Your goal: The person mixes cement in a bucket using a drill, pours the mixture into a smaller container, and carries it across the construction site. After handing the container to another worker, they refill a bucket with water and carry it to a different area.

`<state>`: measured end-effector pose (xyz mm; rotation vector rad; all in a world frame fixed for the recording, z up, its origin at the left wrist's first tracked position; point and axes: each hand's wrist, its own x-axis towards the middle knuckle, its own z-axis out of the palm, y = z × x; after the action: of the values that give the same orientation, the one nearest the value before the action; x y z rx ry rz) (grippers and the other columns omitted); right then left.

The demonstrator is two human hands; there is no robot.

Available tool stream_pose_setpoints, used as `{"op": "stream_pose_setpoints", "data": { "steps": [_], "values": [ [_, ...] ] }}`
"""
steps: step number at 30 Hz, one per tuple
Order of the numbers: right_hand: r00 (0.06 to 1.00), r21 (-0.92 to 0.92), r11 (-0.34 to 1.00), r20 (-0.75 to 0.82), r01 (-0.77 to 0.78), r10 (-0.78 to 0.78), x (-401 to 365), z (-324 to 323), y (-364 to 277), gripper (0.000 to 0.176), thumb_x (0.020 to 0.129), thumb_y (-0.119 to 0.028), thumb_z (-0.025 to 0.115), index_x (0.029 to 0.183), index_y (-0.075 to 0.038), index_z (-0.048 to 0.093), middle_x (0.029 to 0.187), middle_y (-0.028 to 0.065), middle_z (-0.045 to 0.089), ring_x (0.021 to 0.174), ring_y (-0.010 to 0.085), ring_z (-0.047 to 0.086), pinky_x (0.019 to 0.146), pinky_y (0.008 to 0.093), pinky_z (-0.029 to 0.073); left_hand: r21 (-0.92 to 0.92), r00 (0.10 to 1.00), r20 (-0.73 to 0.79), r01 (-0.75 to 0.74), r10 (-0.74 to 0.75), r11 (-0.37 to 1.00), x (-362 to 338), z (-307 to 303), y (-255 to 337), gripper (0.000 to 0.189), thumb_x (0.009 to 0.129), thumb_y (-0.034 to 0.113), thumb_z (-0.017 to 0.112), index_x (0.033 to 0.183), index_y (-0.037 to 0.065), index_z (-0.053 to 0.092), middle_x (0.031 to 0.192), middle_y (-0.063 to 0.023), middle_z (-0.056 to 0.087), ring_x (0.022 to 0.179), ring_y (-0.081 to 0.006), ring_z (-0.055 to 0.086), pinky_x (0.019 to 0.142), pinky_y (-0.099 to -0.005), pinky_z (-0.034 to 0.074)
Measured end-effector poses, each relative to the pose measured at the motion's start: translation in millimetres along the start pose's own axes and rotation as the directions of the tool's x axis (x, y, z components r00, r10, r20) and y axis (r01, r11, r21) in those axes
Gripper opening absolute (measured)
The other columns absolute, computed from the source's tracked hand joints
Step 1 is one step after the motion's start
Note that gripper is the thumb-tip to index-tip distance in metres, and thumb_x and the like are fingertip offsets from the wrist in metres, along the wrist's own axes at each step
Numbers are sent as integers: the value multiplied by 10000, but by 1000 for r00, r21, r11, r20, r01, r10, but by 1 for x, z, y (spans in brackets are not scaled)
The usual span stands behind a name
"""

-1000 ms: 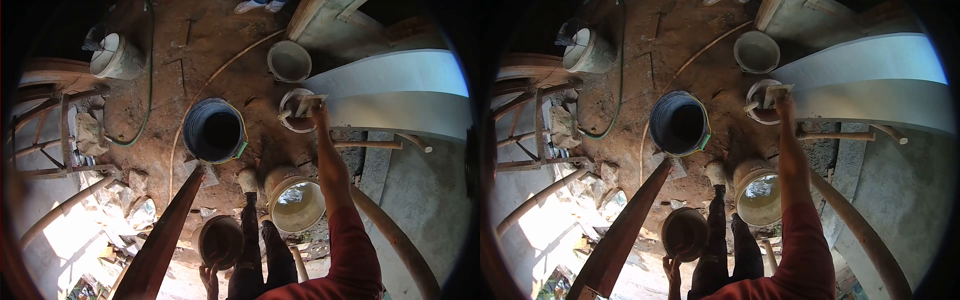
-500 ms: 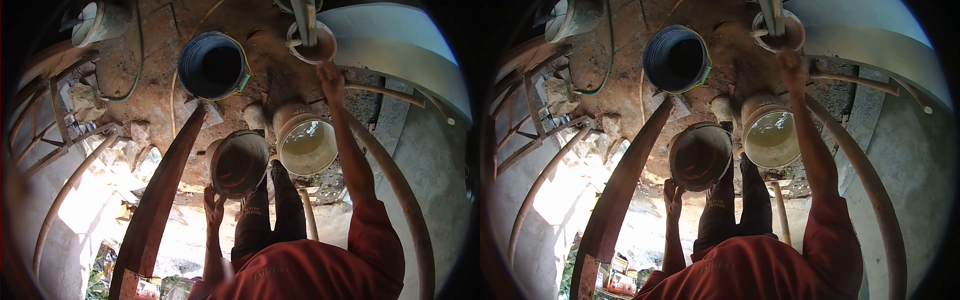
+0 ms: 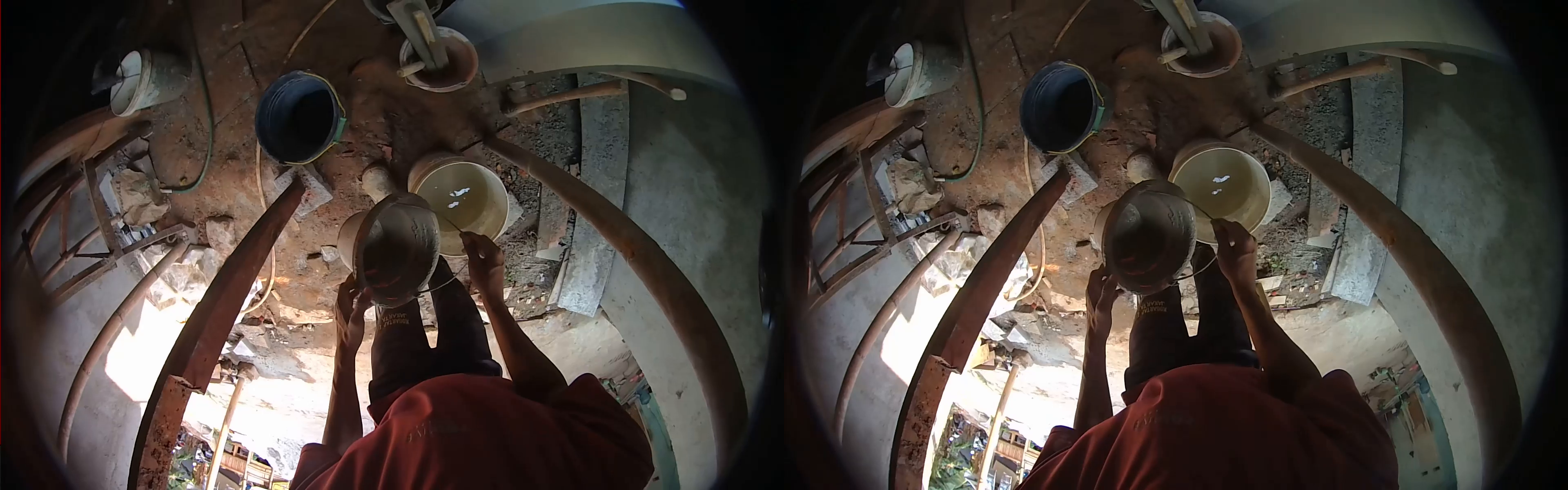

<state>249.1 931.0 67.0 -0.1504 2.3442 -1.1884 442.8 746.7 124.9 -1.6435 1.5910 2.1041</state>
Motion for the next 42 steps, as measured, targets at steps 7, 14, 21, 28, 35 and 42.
{"op": "stream_pose_setpoints", "data": {
  "steps": [7, 14, 21, 28, 35, 42],
  "values": [
    [957, -30, 958, -65, -286, 284, -43, -68, 37, 197, 893, -167, 533, 844, -16, 648, 606, 45, 529, 521, 99, 516, 458, 278, 393, 513, 377, 478, -853, 793, 96, 26, 93, -59, 474, 839, 303, 671, 1112, -56, 524, 1156, -193, 507, 1091, -330, 505, 859, -405, 490],
    [890, 201, 913, -226, -354, 395, 1, -67, 91, 238, 894, -223, 552, 842, -21, 667, 563, 6, 534, 485, 93, 515, 455, 263, 399, 566, 949, 210, -313, 234, 763, 44, 203, -34, 593, 777, 426, 705, 1076, -59, 540, 1295, -284, 334, 1184, -443, 372, 959, -500, 378],
    [912, 150, 945, -255, -290, 321, 40, -12, 169, 244, 879, -197, 570, 997, -9, 670, 667, 95, 609, 573, 166, 581, 537, 303, 453, 484, 929, 104, -359, 355, 798, 106, 219, -102, 651, 790, 511, 650, 1041, -82, 557, 1184, -314, 413, 1132, -442, 407, 910, -511, 368],
    [892, 106, 924, -240, -368, 383, 55, 13, 191, 259, 863, -219, 596, 1000, -11, 667, 705, 148, 634, 604, 204, 612, 569, 327, 462, 497, 898, 206, -438, 388, 749, 135, 225, -134, 653, 832, 543, 574, 1036, -77, 543, 1123, -354, 425, 1168, -485, 303, 981, -572, 256],
    [902, 20, 942, -281, -335, 327, 60, 12, 192, 223, 844, -213, 582, 892, -10, 660, 759, 227, 623, 727, 389, 611, 638, 415, 460, 481, 915, 214, -403, 341, 779, 140, 234, -138, 512, 869, 445, 572, 1031, -40, 549, 1010, -266, 487, 1038, -466, 398, 1028, -571, 226],
    [881, 117, 915, -250, -386, 403, 66, 23, 211, 201, 839, -208, 584, 906, -38, 669, 738, 222, 613, 696, 386, 597, 646, 406, 466, 492, 907, 310, -410, 286, 768, 162, 216, -139, 498, 938, 420, 468, 1227, 15, 465, 1007, -249, 513, 946, -435, 482, 1019, -513, 297]
  ]
}}
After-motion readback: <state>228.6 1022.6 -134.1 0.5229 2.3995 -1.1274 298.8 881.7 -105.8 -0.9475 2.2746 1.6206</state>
